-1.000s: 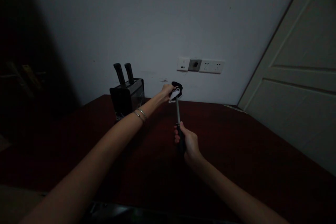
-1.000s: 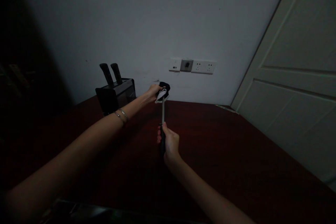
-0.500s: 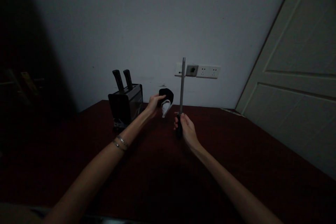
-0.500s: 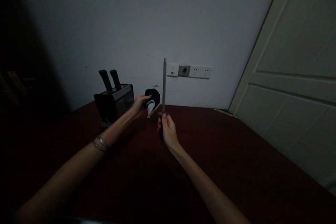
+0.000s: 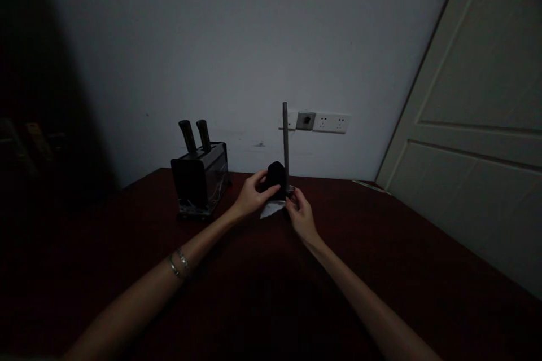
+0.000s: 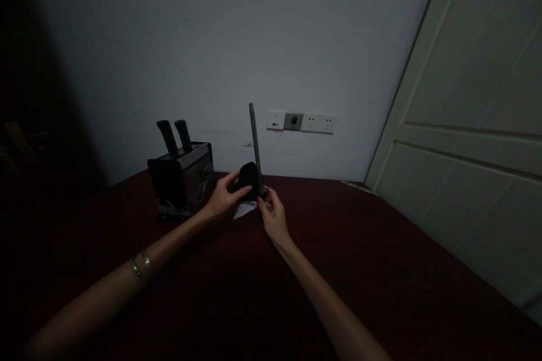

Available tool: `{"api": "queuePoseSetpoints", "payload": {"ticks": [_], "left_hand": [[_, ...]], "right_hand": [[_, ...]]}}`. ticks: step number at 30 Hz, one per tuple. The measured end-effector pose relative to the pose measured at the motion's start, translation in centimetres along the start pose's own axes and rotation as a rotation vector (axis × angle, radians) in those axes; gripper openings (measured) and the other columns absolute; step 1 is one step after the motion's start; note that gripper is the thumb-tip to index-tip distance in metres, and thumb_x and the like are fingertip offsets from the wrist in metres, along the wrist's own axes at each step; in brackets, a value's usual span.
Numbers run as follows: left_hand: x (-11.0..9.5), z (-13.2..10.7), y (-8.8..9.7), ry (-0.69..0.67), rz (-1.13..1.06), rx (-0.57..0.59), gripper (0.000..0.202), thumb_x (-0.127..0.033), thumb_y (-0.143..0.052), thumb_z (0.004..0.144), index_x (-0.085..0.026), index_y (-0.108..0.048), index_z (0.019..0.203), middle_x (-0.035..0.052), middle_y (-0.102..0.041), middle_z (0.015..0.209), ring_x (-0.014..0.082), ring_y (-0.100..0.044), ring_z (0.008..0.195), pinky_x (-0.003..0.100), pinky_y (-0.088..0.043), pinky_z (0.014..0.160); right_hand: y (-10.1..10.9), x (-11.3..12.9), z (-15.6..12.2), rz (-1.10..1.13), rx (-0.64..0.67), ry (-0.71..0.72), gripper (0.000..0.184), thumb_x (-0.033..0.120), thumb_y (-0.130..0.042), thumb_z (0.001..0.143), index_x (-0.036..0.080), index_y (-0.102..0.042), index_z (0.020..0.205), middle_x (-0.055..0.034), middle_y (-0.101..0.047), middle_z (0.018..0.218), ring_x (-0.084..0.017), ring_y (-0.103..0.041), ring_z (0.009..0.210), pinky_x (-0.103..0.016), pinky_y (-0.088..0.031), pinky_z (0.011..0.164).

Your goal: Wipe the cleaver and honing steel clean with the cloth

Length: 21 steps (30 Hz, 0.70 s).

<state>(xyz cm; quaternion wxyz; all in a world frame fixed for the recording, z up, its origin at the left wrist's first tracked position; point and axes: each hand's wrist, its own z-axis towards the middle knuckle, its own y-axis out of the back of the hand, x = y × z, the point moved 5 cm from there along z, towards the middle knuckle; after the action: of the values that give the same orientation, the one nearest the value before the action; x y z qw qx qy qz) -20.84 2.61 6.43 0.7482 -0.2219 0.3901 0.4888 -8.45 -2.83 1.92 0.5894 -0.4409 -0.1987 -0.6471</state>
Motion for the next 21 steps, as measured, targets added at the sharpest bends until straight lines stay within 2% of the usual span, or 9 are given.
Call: {"api": "queuePoseSetpoints", "payload": {"ticks": [4, 8, 14, 18, 21], "left_hand": [[0.0, -0.7, -1.3, -0.017, 0.130, 0.129, 0.039, -0.026, -0.069, 0.064, -0.018, -0.060, 0.101, 0.0053, -0.064, 0.095, 0.0182, -0.058, 0.087, 0.026, -0.042, 0.079], [-0.6, -1.0, -1.8, -0.109, 0.338, 0.164, 0.030, -0.028, -0.066, 0.069, -0.018, -0.063, 0.097, 0.0064, -0.064, 0.093, 0.0200, -0.058, 0.086, 0.029, -0.041, 0.079], [-1.6, -1.3, -1.9, -0.279, 0.419, 0.212, 0.021, -0.026, -0.063, 0.073, -0.019, -0.065, 0.093, 0.0097, -0.063, 0.099, 0.0214, -0.055, 0.097, 0.031, -0.039, 0.087], [-1.9, -1.4, -1.8, -0.372, 0.505, 0.272, 0.016, -0.025, -0.057, 0.077, -0.019, -0.065, 0.090, 0.0106, -0.063, 0.095, 0.0216, -0.056, 0.094, 0.032, -0.041, 0.085], [-2.2, -1.5, -1.8, -0.433, 0.563, 0.264, 0.012, -0.023, -0.055, 0.079, -0.018, -0.063, 0.085, 0.0109, -0.062, 0.089, 0.0215, -0.055, 0.090, 0.032, -0.042, 0.081]], "right_hand": [[0.4, -0.7, -0.4, 0.052, -0.037, -0.032, 0.030, 0.015, -0.062, 0.061, 0.019, -0.056, 0.091, -0.0023, -0.064, 0.092, -0.014, -0.060, 0.088, -0.026, -0.045, 0.082], [0.9, -0.8, -0.8, 0.018, -0.069, -0.001, 0.026, 0.009, -0.061, 0.060, 0.019, -0.055, 0.083, -0.0007, -0.065, 0.084, -0.014, -0.061, 0.084, -0.026, -0.047, 0.077], [0.9, -0.3, -1.3, -0.042, -0.100, 0.053, 0.019, 0.011, -0.061, 0.065, 0.019, -0.058, 0.082, -0.0002, -0.065, 0.082, -0.014, -0.061, 0.081, -0.026, -0.047, 0.077], [0.7, -0.1, -1.6, -0.060, -0.106, 0.047, 0.016, 0.013, -0.061, 0.067, 0.019, -0.058, 0.082, -0.0004, -0.065, 0.080, -0.014, -0.062, 0.079, -0.025, -0.047, 0.075], [0.6, 0.2, -1.8, -0.074, -0.123, 0.053, 0.015, 0.014, -0.061, 0.067, 0.019, -0.059, 0.081, -0.0007, -0.065, 0.080, -0.015, -0.062, 0.079, -0.025, -0.048, 0.074]]}}
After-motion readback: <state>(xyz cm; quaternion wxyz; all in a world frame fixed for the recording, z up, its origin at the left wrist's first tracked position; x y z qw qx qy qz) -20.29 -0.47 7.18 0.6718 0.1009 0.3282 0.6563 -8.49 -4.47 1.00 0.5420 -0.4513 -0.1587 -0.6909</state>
